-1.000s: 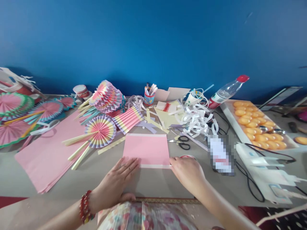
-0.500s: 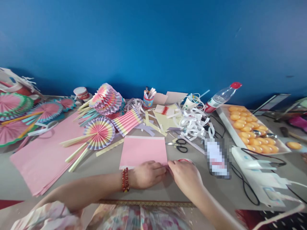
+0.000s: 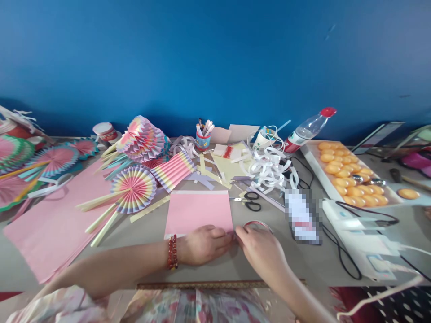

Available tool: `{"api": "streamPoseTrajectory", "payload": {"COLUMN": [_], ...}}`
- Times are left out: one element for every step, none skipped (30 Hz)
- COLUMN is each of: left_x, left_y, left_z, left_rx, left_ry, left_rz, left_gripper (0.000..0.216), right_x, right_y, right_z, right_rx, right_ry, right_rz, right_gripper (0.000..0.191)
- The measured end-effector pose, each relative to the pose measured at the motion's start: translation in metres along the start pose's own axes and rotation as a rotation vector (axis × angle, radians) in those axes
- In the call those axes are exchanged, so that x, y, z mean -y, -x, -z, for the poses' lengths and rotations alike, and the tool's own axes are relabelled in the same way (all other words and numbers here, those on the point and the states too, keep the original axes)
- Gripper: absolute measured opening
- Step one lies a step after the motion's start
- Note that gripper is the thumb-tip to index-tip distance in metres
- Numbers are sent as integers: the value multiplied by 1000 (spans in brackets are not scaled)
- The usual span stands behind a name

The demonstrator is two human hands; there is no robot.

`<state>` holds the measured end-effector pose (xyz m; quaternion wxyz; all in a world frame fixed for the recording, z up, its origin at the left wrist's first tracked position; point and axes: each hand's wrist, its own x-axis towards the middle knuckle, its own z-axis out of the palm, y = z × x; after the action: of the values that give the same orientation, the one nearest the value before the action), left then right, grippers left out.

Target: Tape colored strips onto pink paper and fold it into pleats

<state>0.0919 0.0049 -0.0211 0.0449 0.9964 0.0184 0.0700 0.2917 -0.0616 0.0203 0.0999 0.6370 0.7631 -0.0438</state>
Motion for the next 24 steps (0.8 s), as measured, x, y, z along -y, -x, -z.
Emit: {"api": "streamPoseTrajectory", "payload": {"left_x": [0, 0, -1, -1, -1, -1, -2, -2, -2, -2, -2, -2, -2, -2, -2, -2, -3, -3, -4, -5, -5, -6, -7, -7], "left_y": [0, 0, 0, 0, 0, 0, 0, 0, 0, 0, 0, 1, 1, 2, 3, 4, 5, 5, 6, 6, 6, 6, 6, 6], "left_z": [0, 0, 0, 0, 1, 1, 2, 2, 3, 2, 2, 1, -1, -2, -4, -5, -7, -7, -8, -8, -8, -8, -7, -7], "left_rx": [-1, 0, 2, 5, 7, 10, 12, 13, 11, 7, 1, -5, -10, -13, -13, -10, -5, 1, 8, 17, 25, 34, 39, 43], "left_ry": [-4, -7, -11, -15, -18, -20, -21, -19, -14, -6, 6, 20, 35, 48, 58, 66, 71, 74, 78, 81, 85, 88, 91, 96], "left_rz": [2, 1, -1, 0, -1, -2, -2, -1, 3, 10, 19, 31, 44, 57, 70, 82, 91, 97, 101, 104, 105, 107, 111, 115], "left_gripper": [35, 35, 35, 35, 36, 37, 37, 37, 36, 36, 36, 36, 38, 40, 44, 48, 53, 56, 59, 61, 63, 64, 65, 65], "right_x": [0, 0, 0, 0, -1, -1, -1, -1, -2, -2, -2, -2, -2, -2, -1, -1, -1, 0, 0, -1, -1, -2, -3, -3], "right_y": [0, 0, 1, 1, 1, 1, 1, 1, 1, 2, 3, 5, 6, 8, 10, 12, 14, 15, 17, 18, 19, 19, 20, 20], "right_z": [0, -1, -1, -1, -1, 0, 0, -1, -1, -3, -4, -6, -9, -12, -15, -18, -20, -23, -25, -28, -29, -31, -32, -34], "right_rx": [0, 4, 9, 13, 17, 19, 18, 15, 12, 7, -2, -14, -30, -49, -70, -93, -118, -141, -165, -186, -208, -228, -245, -259], "right_ry": [-7, -15, -21, -27, -32, -39, -45, -50, -57, -64, -71, -75, -79, -83, -87, -91, -97, -105, -114, -122, -129, -135, -143, -150], "right_rz": [0, -1, -3, -7, -10, -11, -11, -11, -8, -2, 4, 9, 11, 11, 8, 2, -2, -3, -1, 6, 15, 24, 31, 37], "right_gripper": [13, 13, 13, 13, 13, 13, 13, 13, 12, 12, 12, 13, 13, 14, 15, 15, 16, 16, 17, 17, 17, 17, 18, 18]}}
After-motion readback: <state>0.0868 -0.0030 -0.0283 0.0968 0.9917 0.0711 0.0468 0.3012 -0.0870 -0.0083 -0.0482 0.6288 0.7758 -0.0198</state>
